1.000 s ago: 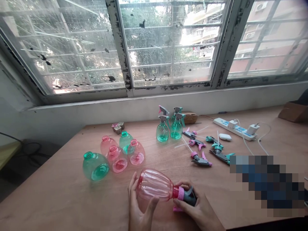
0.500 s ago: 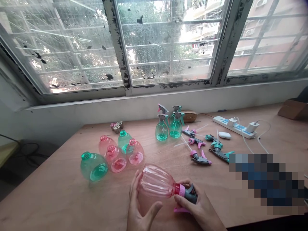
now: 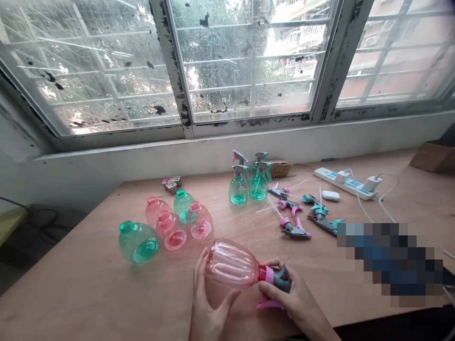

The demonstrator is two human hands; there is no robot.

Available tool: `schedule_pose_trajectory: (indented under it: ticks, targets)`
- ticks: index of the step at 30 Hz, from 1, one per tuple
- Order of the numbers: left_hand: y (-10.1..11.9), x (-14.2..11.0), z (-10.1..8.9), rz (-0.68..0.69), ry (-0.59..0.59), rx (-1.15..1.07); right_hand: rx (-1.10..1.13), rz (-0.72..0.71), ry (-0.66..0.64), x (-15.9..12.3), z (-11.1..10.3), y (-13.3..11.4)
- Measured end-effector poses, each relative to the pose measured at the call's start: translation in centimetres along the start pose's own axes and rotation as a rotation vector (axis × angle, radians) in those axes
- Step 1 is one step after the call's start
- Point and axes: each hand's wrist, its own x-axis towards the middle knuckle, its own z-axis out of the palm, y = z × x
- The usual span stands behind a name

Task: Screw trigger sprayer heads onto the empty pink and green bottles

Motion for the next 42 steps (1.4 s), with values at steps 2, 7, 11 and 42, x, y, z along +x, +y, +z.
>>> schedule_pose_trajectory:
  ticks: [2,7,11,42]
  targets:
    - [-0.2,-0.1,0.0,-0.010,-0.003,-0.031,-0.022,-0.022,-0.007,0.0,0.1,0.1]
    - [-0.2,-0.1,0.1,-0.076,0.054,-0.129,-0.042,-0.018,-0.022,-0.1,0.3,0.3]
    - [0.1,0.1,0.1,-0.027,0.050,-0.112,-0.004,-0.019,0.013,0.0,0.0,0.2]
    - [0.7,-0.2,0.5,-0.123,0.078,-0.227,-0.054,-0.052,0.007,0.0,0.1,0.5]
